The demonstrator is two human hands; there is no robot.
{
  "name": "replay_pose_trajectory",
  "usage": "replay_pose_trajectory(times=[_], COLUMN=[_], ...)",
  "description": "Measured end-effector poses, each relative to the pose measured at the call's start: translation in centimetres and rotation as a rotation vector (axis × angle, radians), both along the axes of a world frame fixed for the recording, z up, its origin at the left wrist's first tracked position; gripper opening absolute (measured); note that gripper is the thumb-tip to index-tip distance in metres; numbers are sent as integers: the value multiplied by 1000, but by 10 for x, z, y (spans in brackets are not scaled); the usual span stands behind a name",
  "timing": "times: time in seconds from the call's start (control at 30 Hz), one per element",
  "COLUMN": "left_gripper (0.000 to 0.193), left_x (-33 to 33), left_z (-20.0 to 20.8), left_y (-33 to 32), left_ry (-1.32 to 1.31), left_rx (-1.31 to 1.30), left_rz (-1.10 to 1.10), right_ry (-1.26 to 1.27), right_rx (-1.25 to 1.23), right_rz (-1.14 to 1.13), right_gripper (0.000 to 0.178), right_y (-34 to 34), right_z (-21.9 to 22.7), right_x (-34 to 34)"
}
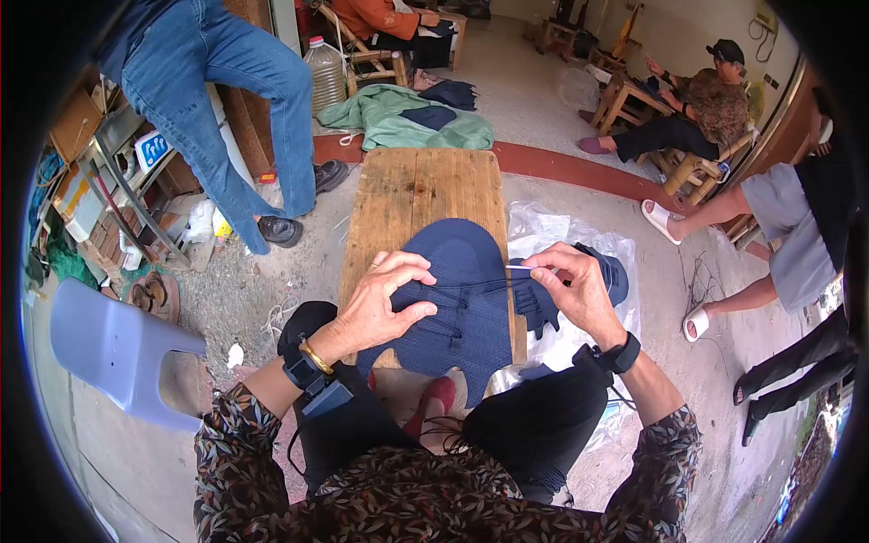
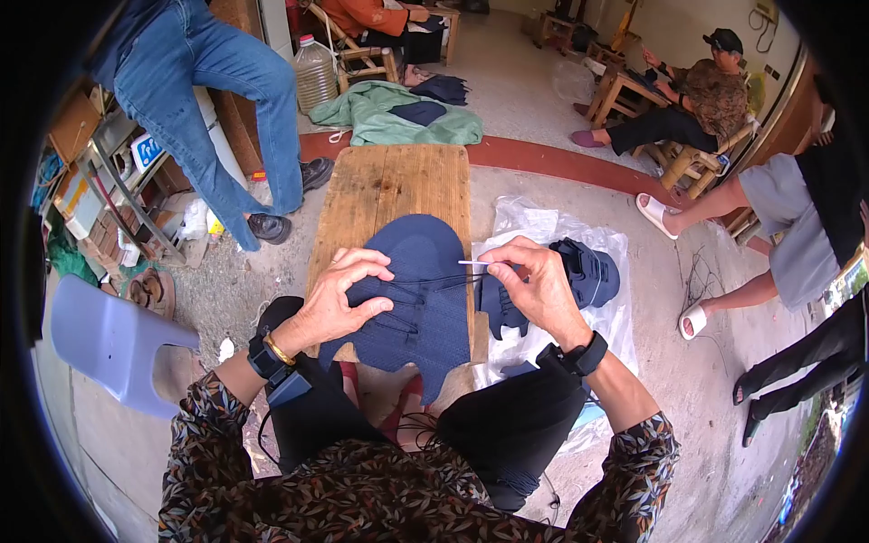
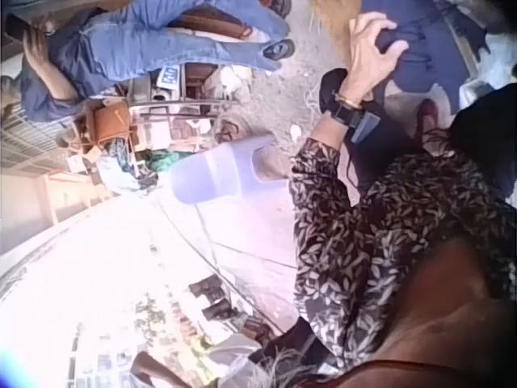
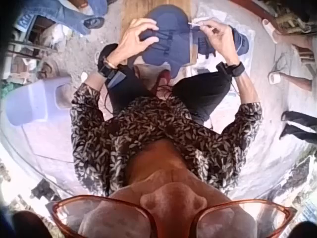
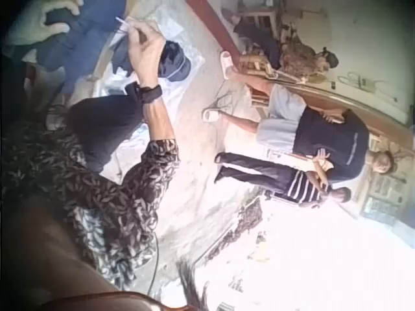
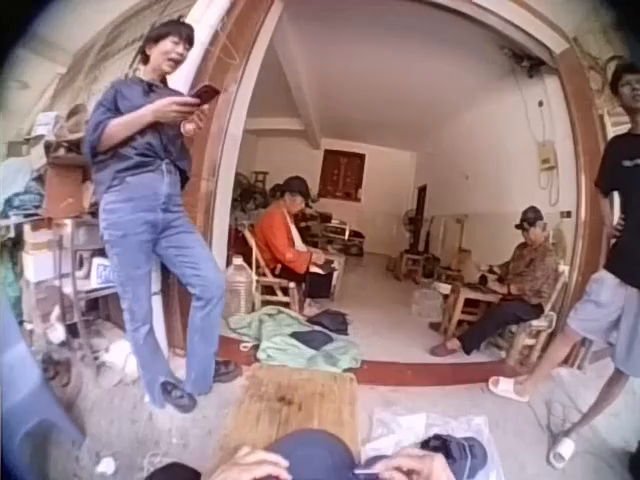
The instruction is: The recorder is threading laces or cords through the eyelets of a blue shoe upper component by hand.
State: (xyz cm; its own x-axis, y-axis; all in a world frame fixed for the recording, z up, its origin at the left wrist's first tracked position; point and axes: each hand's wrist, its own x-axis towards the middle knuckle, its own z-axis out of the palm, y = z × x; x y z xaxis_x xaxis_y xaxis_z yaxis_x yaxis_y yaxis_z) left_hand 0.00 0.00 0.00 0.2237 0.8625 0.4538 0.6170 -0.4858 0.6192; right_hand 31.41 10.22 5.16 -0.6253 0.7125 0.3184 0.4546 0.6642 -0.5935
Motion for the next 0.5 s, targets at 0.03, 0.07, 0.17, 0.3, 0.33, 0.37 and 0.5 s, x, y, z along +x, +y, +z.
replay_pose_trajectory(times=[0.03,0.07,0.17,0.3,0.33,0.37,0.5], left_gripper=[39,39,40,40,41,41,41], left_x=[2,4,0,0,-1,-1,0], left_z=[0,0,4,2,2,2,2], left_y=[-2,-4,-3,-1,-1,-1,1], left_ry=[-4,-7,30,23,-2,-27,6], left_rx=[-9,-19,-26,-2,-3,-5,-14], left_rz=[16,31,42,34,35,37,22], right_ry=[172,343,403,-250,-250,-146,-35], right_rx=[-228,-458,-632,25,22,88,174], right_rz=[10,18,232,292,286,249,184], right_gripper=[13,12,14,16,16,17,18], right_y=[2,2,-8,-20,-21,-19,-17], right_z=[-2,-3,12,25,22,16,-3], right_x=[4,6,4,-10,-13,-17,-27])
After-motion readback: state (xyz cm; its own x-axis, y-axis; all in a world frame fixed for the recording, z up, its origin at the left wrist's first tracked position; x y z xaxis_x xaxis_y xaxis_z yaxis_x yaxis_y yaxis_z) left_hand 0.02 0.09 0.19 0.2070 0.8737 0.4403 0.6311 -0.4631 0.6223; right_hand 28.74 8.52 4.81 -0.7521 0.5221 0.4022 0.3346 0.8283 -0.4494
